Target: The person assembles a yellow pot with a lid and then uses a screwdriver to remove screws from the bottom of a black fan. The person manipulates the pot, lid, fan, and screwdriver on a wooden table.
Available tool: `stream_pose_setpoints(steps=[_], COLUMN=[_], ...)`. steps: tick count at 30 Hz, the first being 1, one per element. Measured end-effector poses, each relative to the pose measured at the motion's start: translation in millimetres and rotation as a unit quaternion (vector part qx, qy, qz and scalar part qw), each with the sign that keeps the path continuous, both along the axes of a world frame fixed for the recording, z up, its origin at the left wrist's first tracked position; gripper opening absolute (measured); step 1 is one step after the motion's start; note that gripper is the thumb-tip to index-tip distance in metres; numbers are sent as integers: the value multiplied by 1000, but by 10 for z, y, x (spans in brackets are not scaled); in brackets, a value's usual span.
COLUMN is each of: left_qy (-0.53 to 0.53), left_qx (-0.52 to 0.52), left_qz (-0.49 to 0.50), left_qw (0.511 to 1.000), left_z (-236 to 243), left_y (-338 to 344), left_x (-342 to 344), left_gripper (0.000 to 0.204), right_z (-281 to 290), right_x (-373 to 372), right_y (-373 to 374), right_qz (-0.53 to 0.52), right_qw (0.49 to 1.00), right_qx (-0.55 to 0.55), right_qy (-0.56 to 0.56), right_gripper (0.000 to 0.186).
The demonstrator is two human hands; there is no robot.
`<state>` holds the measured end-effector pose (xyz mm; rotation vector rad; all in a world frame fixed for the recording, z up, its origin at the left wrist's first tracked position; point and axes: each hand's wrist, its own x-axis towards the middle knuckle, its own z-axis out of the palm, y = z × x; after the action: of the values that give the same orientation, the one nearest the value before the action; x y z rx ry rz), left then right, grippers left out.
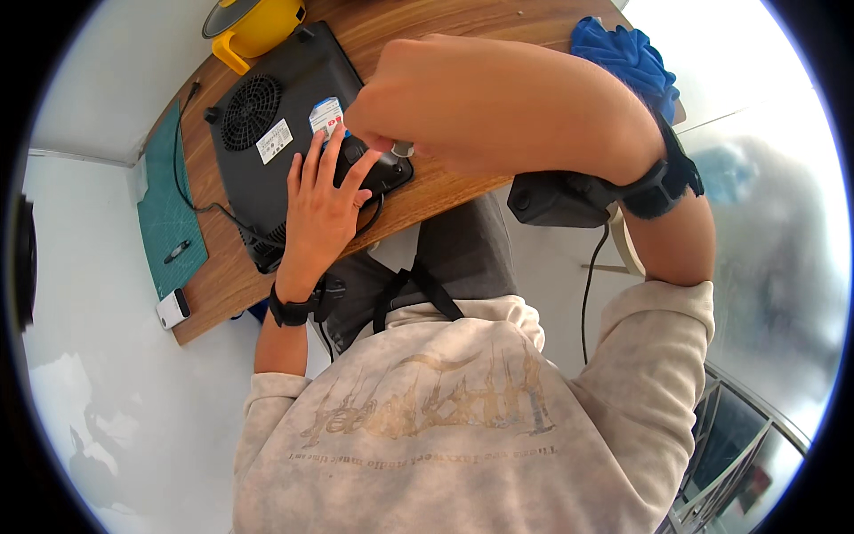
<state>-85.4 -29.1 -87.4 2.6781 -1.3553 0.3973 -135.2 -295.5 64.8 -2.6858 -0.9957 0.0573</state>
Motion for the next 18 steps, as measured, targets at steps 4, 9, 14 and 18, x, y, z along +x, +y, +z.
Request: stream_pose_setpoints(steps=[4, 9, 14, 18], left_qy=[0, -4, -2, -3], left_qx=[-5, -10, -20, -19], left_qz=[-1, -12, -12, -6], left_qw=[1000, 1000, 1000, 1000], left_z=[14, 26, -14, -57], left_y=[6, -8, 13, 21], left_x=[-17, -10, 3, 12], left_gripper=[55, 50, 44, 41], right_z=[8, -12, -129, -170], right_x=[-53, -24, 86, 38], right_y=[71, 117, 279, 360], right_qz=[14, 14, -3, -70], right_qw=[999, 996, 989, 985], right_qx=[-35, 8, -22, 1], right_qy=[-38, -83, -146, -158], right_gripper=[16, 23, 25, 23])
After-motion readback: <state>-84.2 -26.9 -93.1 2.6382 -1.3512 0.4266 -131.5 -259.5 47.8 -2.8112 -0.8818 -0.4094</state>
